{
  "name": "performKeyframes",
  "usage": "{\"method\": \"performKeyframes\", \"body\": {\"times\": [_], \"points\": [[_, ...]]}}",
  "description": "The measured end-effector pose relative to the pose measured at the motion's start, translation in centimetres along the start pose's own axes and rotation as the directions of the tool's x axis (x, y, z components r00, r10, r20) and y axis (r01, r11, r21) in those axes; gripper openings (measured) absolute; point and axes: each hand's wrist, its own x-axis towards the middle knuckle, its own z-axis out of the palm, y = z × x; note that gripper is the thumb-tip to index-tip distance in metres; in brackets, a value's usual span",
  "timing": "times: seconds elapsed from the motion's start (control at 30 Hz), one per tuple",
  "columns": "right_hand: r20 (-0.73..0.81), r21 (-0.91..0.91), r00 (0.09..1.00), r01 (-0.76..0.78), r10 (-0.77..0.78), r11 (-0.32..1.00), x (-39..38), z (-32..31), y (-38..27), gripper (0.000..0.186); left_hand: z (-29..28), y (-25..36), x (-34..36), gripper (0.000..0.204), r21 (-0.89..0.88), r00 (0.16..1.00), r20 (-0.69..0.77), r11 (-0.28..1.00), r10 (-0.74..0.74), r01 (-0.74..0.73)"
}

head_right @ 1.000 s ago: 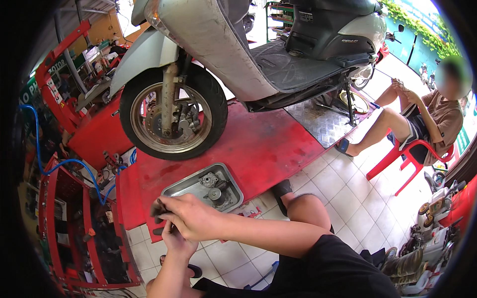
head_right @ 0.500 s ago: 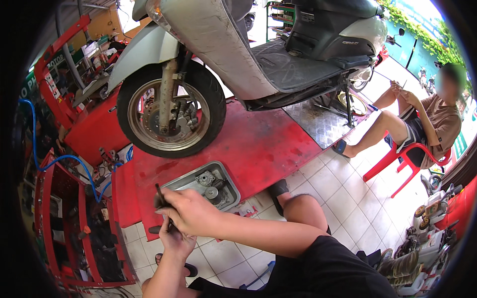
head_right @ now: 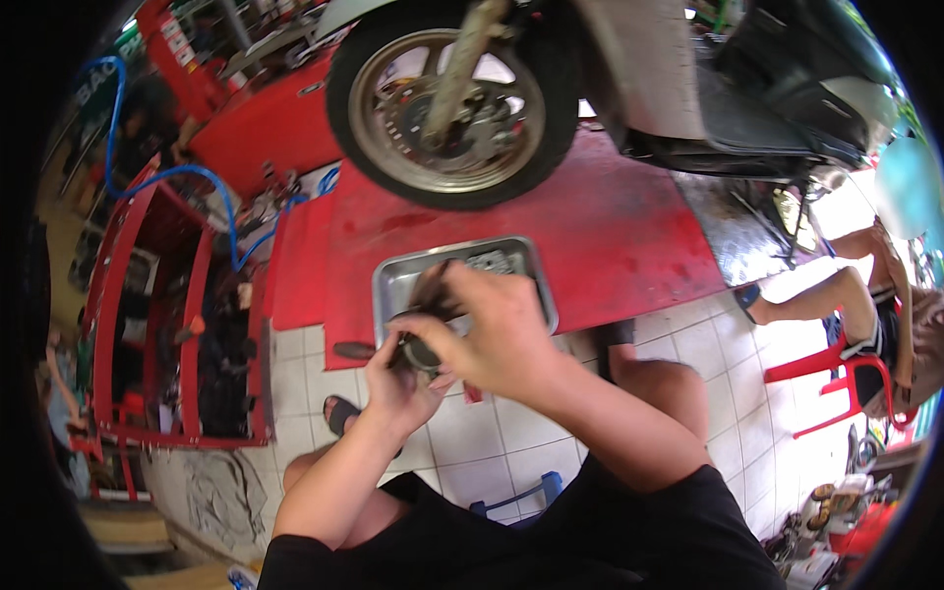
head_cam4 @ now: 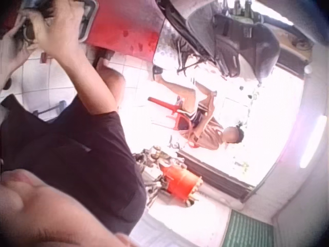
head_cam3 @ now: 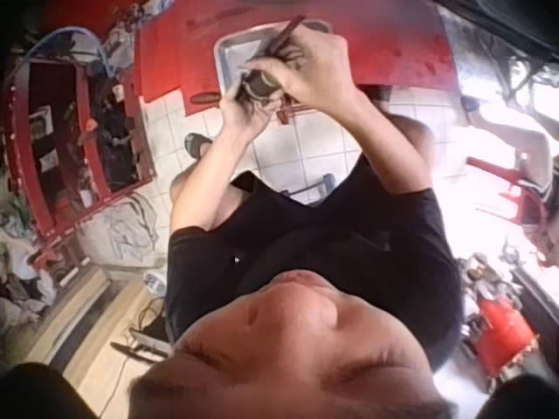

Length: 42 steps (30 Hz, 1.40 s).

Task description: The person disassembles and cleans small motorcycle engine components using a screwdriver and a brush. They remove parts from a cylindrical housing, place them in a metal tray, and scrub them before reassembling the housing.

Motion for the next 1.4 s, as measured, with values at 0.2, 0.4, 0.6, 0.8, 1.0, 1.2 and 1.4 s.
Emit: {"method": "performKeyframes", "body": {"times": [0.2,0.4,0.6,0.8,1.0,1.2,1.4], "points": [[-0.028,0.108,0.998,0.062,-0.060,0.992,0.5,1.0,-0.3,0.016,1.6,0.3,-0.2,0.050,-0.113,0.989,-0.145,0.993,0.002,-0.019],[0.243,0.050,0.970,-0.031,0.018,0.998,0.1,-0.4,0.3,0.021,1.4,0.2,-0.2,0.053,-0.158,0.992,-0.122,0.987,0.014,-0.033],[0.168,0.110,0.983,-0.088,0.069,0.990,0.8,-0.5,-1.6,0.019,1.2,0.4,-0.2,0.054,-0.168,0.994,-0.111,0.985,0.011,-0.030],[0.197,0.067,0.979,-0.074,0.060,0.995,0.4,-1.1,-0.6,0.020,1.2,0.4,-0.3,0.054,-0.181,0.998,-0.063,0.983,-0.002,-0.009],[-0.045,0.249,0.997,-0.044,0.057,0.968,0.7,0.2,-0.9,0.021,1.3,0.2,-0.2,0.054,-0.162,0.997,-0.078,0.987,-0.017,0.004],[0.193,0.102,0.980,0.029,-0.048,0.994,0.3,-1.9,0.4,0.033,0.9,0.2,-0.2,0.054,-0.167,0.999,-0.038,0.986,-0.005,-0.001],[0.071,0.029,0.994,0.078,-0.080,0.996,0.9,-1.0,-0.7,0.033,1.0,0.1,-0.1,0.055,-0.153,0.997,-0.072,0.988,0.001,-0.012]]}}
